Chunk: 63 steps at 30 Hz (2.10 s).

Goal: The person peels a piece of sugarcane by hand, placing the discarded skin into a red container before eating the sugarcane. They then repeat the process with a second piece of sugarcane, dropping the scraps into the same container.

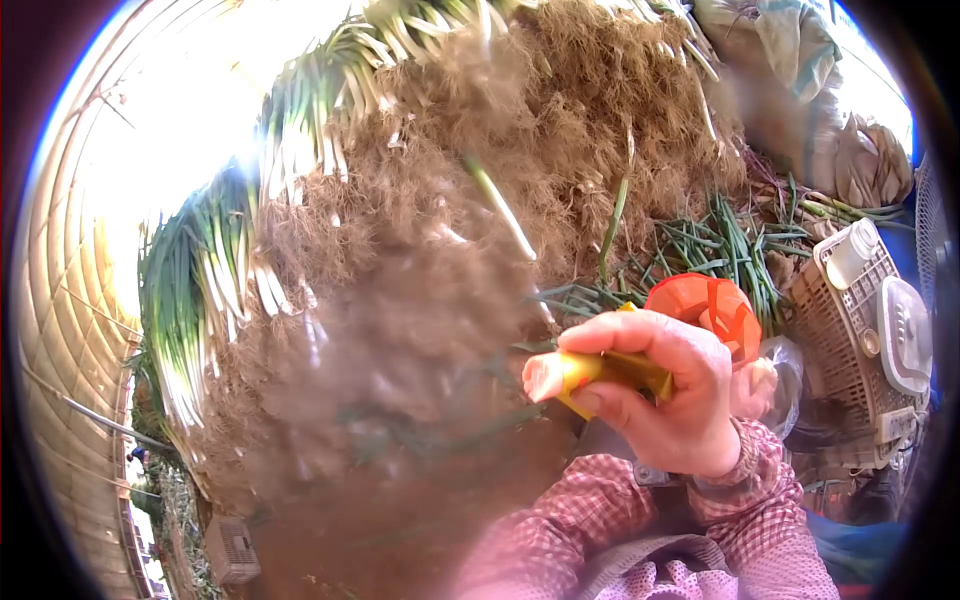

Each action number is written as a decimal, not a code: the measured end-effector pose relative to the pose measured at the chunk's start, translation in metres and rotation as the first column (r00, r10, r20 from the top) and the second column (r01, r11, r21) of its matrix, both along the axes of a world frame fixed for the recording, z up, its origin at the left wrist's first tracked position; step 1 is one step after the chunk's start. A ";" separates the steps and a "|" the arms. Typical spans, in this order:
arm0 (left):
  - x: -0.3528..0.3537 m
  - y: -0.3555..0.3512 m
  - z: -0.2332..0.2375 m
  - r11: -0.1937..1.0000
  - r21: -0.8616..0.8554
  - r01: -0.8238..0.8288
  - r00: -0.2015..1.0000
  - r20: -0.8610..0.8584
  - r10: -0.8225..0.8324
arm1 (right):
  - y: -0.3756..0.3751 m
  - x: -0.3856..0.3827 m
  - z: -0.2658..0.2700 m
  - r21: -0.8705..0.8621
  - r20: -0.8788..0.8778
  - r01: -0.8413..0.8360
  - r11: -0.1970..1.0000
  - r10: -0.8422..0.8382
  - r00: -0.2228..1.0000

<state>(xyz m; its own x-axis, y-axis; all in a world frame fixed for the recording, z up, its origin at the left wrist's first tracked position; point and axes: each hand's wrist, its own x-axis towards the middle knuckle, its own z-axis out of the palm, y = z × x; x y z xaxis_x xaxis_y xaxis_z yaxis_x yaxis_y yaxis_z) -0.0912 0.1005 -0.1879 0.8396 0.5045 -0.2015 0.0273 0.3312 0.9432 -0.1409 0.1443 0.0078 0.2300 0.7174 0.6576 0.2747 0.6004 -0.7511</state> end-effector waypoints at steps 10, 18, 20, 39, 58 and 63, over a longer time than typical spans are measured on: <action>-0.003 0.005 -0.026 0.999 0.037 0.035 0.998 0.051 -0.037 | -0.004 0.000 0.003 0.067 -0.077 -0.317 0.946 0.321 0.944; -0.015 0.012 -0.006 0.994 0.079 0.072 0.991 0.107 -0.080 | -0.030 -0.044 0.011 0.445 -0.367 -0.290 0.847 0.468 0.804; -0.011 0.010 -0.018 0.991 0.064 0.113 0.987 0.111 -0.120 | -0.023 -0.035 0.009 0.556 -0.227 -0.399 0.729 0.595 0.771; -0.015 0.010 -0.010 0.984 0.038 0.176 0.979 0.100 -0.179 | -0.042 -0.034 0.007 0.511 -0.250 -0.326 0.795 0.501 0.829; -0.014 0.024 0.010 0.991 -0.107 -0.074 0.934 0.340 0.107 | -0.092 0.080 -0.002 0.307 -0.419 0.611 0.729 -0.473 0.775; -0.028 0.039 0.120 0.992 -0.059 -0.113 0.800 0.586 0.126 | -0.109 0.101 0.000 0.363 -0.596 0.733 0.576 -0.461 0.657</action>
